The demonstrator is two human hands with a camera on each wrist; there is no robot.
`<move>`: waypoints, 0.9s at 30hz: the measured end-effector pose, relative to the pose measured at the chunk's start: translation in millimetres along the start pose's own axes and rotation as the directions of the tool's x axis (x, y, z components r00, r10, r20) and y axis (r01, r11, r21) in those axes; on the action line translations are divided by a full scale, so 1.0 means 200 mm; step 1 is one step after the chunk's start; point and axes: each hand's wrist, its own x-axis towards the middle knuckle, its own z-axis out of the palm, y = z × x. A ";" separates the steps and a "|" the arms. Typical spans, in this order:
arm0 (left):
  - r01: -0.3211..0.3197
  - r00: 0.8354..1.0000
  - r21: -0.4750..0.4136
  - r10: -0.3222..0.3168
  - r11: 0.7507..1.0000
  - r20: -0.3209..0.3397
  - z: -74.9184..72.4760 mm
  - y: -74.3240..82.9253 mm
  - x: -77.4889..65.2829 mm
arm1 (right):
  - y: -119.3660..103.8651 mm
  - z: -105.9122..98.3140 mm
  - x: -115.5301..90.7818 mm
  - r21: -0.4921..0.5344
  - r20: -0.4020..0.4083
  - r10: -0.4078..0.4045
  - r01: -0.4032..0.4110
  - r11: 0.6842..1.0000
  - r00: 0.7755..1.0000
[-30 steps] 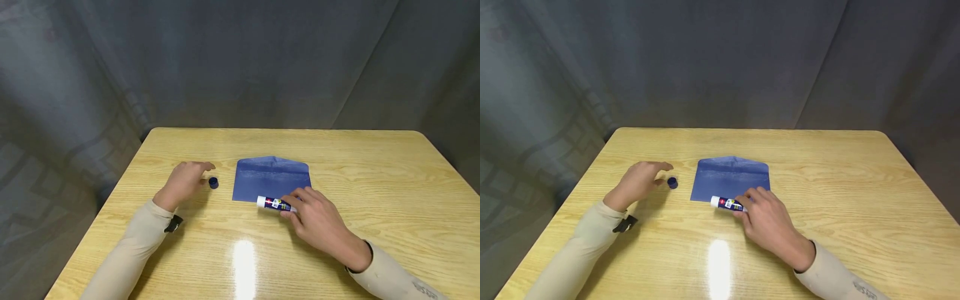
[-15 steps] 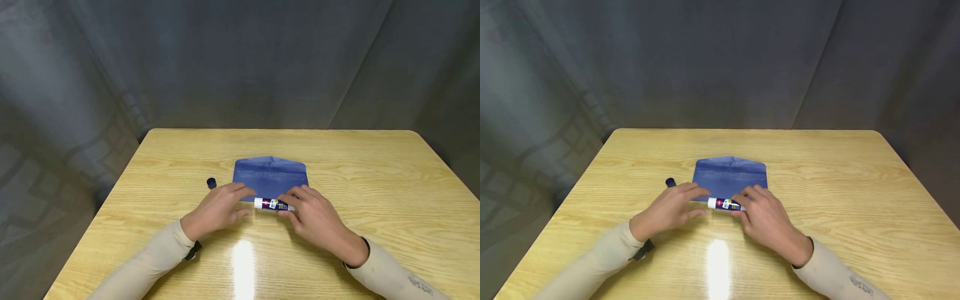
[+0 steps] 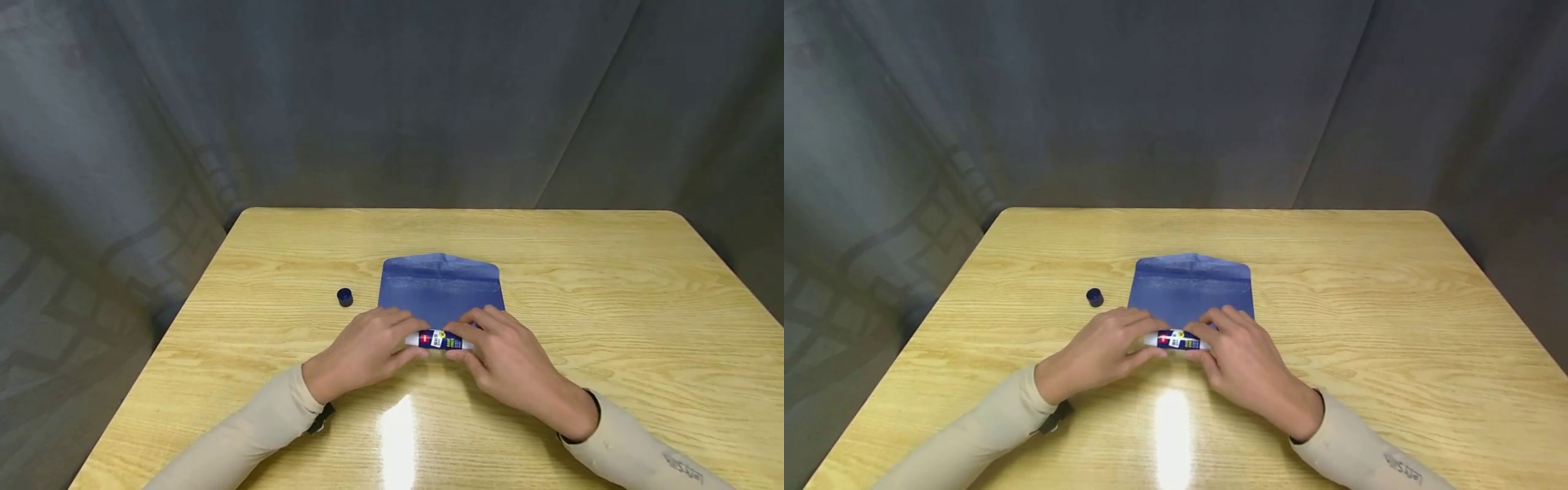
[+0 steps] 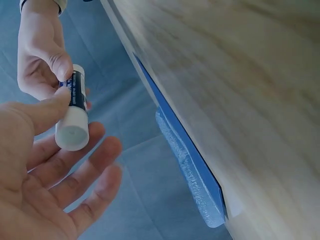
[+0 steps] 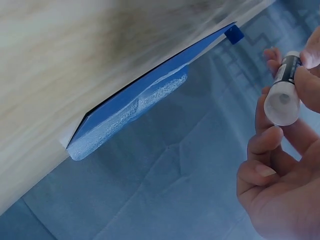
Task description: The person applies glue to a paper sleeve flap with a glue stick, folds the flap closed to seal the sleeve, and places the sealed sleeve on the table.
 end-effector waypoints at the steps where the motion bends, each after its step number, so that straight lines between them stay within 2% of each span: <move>1: -0.011 1.000 0.018 0.011 1.000 -0.017 0.00 0.00 0.00 | 0.00 0.00 0.00 0.006 -0.003 0.003 -0.003 1.000 1.000; 6: -0.007 0.998 0.035 0.009 0.999 -0.068 0.01 0.00 0.00 | 0.01 0.00 0.00 0.035 -0.014 0.025 -0.024 0.999 1.000; 11: 0.053 0.993 -0.024 -0.055 0.998 -0.106 0.01 0.00 0.00 | 0.03 -0.02 0.00 0.097 -0.039 0.101 -0.097 0.991 0.994; 17: 0.127 0.988 -0.168 -0.140 0.977 -0.066 0.00 0.01 0.00 | 0.04 -0.03 0.01 0.111 -0.056 0.121 -0.114 0.987 0.991; 21: 0.159 0.984 -0.195 -0.171 0.968 -0.046 0.00 0.01 0.00 | 0.04 -0.02 0.01 0.113 -0.076 0.130 -0.121 0.986 0.989; 27: 0.171 0.982 -0.200 -0.183 0.965 -0.043 0.00 0.01 0.00 | 0.04 -0.03 0.01 0.128 -0.068 0.146 -0.136 0.982 0.987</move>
